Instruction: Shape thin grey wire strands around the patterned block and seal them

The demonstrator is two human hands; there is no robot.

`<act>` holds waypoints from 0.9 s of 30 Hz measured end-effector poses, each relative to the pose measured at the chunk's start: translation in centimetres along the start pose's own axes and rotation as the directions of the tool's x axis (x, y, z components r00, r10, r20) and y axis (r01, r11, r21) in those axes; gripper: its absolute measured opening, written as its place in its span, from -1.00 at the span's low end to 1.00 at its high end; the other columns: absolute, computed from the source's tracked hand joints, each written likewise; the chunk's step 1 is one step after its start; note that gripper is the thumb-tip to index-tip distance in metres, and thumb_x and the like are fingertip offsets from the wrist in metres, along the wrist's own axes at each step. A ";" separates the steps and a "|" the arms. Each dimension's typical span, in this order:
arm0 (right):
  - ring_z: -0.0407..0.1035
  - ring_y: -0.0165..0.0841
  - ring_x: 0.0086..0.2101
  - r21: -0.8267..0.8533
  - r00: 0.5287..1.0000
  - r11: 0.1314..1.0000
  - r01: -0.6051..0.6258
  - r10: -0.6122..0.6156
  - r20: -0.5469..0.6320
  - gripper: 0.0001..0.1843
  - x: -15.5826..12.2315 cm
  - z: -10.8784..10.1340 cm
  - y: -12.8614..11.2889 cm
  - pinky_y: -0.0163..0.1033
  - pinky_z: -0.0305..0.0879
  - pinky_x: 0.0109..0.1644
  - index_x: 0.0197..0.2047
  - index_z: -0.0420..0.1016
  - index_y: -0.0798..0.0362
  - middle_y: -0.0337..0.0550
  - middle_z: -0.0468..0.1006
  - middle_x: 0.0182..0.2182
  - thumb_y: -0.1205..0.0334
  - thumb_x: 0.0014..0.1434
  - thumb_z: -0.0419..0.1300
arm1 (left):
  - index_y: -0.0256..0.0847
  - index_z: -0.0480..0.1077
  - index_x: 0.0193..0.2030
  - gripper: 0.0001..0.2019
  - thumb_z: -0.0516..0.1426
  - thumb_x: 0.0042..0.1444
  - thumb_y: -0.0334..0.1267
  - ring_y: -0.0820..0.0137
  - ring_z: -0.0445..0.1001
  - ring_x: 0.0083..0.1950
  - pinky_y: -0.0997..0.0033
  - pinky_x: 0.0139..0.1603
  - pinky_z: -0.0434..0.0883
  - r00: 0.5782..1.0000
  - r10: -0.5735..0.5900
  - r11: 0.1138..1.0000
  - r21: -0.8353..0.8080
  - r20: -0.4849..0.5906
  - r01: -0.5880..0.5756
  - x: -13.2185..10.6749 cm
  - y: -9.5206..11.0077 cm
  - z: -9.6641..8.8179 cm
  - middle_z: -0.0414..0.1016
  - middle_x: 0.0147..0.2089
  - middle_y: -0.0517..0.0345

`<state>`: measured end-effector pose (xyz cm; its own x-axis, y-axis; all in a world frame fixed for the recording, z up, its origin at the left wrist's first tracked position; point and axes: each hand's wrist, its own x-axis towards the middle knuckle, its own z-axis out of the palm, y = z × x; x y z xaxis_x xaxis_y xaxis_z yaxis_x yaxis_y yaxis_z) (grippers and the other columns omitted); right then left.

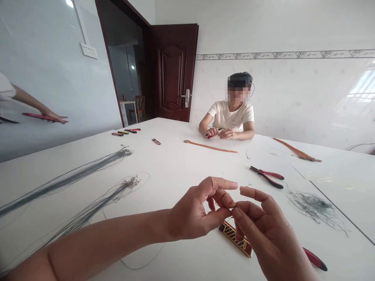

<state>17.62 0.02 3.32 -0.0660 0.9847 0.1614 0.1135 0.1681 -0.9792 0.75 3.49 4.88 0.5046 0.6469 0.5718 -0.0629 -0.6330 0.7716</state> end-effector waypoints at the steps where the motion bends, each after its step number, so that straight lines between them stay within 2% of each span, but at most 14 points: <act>1: 0.28 -0.34 -0.57 0.002 1.000 1.000 -0.002 0.002 0.007 -0.45 0.0 0.0 0.1 -0.28 0.29 -0.65 0.10 0.11 -0.06 -0.21 0.40 -0.53 0.02 0.09 0.17 | -0.17 0.16 0.09 -0.56 0.04 0.03 -0.41 0.47 0.38 -0.26 0.51 -0.35 0.32 1.000 0.000 1.000 0.009 -0.006 0.000 0.0 0.0 0.0 0.38 -0.26 0.11; 7: 0.26 -0.34 -0.56 -0.006 1.000 1.000 0.018 -0.018 -0.015 -0.44 0.3 0.3 -0.3 -0.30 0.30 -0.65 0.08 0.14 -0.04 -0.25 0.34 -0.57 0.01 0.06 0.20 | -0.22 0.15 0.09 -0.57 0.03 0.03 -0.42 0.52 0.36 -0.30 0.51 -0.32 0.32 0.997 0.078 0.997 0.001 -0.017 -0.078 0.0 -0.3 0.2 0.36 -0.32 0.15; 18: 0.25 -0.35 -0.57 0.001 1.000 1.000 0.006 -0.006 -0.008 -0.46 0.1 0.2 -0.2 -0.26 0.30 -0.65 0.07 0.14 -0.08 -0.22 0.38 -0.51 0.00 0.07 0.19 | -0.13 0.14 0.11 -0.51 0.07 0.00 -0.39 0.50 0.37 -0.30 0.52 -0.36 0.32 0.998 -0.064 0.998 0.023 -0.005 0.064 -0.2 -0.2 0.1 0.37 -0.29 0.16; 27: 0.26 -0.36 -0.58 -0.013 1.000 1.000 0.015 -0.015 0.024 -0.50 0.1 0.4 -0.2 -0.27 0.28 -0.63 0.06 0.13 -0.12 -0.23 0.39 -0.51 0.00 0.08 0.17 | -0.13 0.14 0.11 -0.49 0.06 -0.03 -0.44 0.59 0.28 -0.41 0.55 -0.40 0.32 0.998 -0.054 0.999 0.002 0.016 0.054 -0.2 -0.3 0.0 0.33 -0.31 0.19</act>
<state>17.22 0.08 3.51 -0.0910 0.9807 0.1731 0.1249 0.1837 -0.9750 0.69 3.55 4.57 0.5209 0.6731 0.5249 -0.0340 -0.5981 0.8007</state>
